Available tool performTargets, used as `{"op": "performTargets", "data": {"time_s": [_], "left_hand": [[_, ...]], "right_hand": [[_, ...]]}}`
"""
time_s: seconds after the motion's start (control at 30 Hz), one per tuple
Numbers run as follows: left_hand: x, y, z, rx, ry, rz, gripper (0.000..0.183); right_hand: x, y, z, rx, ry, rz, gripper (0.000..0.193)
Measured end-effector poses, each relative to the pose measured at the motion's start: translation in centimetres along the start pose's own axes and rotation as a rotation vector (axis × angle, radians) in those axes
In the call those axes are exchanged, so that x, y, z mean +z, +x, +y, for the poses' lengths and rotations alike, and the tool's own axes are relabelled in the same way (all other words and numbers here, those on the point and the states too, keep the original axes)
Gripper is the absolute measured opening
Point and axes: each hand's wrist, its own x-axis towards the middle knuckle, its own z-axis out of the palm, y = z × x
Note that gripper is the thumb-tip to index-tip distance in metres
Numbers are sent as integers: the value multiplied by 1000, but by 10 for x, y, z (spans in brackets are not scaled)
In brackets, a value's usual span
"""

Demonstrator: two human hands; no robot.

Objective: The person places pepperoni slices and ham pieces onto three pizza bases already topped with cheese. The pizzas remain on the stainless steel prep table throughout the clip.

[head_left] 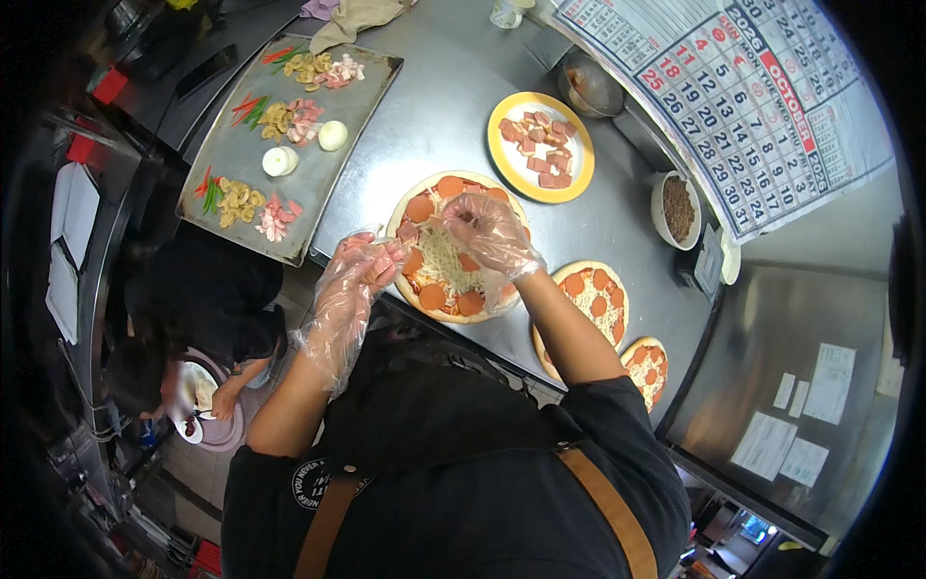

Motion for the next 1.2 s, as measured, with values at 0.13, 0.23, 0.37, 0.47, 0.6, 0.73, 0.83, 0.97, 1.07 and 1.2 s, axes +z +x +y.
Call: {"op": "performTargets", "data": {"time_s": [0.13,0.23,0.37,0.47,0.6,0.73,0.83,0.97,1.07,1.2], "left_hand": [[-12,6,-1,86,78,10,35],[-15,7,0,91,54,77,35],[-30,0,-1,80,64,110,36],[-34,-5,3,8,-67,21,39],[-28,-15,2,42,-116,-91,48],[-11,-12,-1,40,-24,-167,51],[-3,-7,-7,86,108,-111,52],[8,-9,-4,97,178,-120,52],[-2,-7,-11,181,121,-217,47],[-17,-3,-24,227,48,-178,52]], "right_hand": [[-2,19,-6,-82,-187,47,19],[-6,36,-4,-55,-293,-18,22],[1,56,-1,-121,-378,-6,22],[11,61,2,-279,-721,151,20],[10,29,-36,-432,-837,167,22],[26,-20,-51,-405,-117,99,20],[30,-34,-57,-453,-110,32,24],[34,-35,-54,-448,-117,31,23],[44,-29,-39,-562,-115,86,21],[53,-31,-27,-1009,-498,155,22]]}}
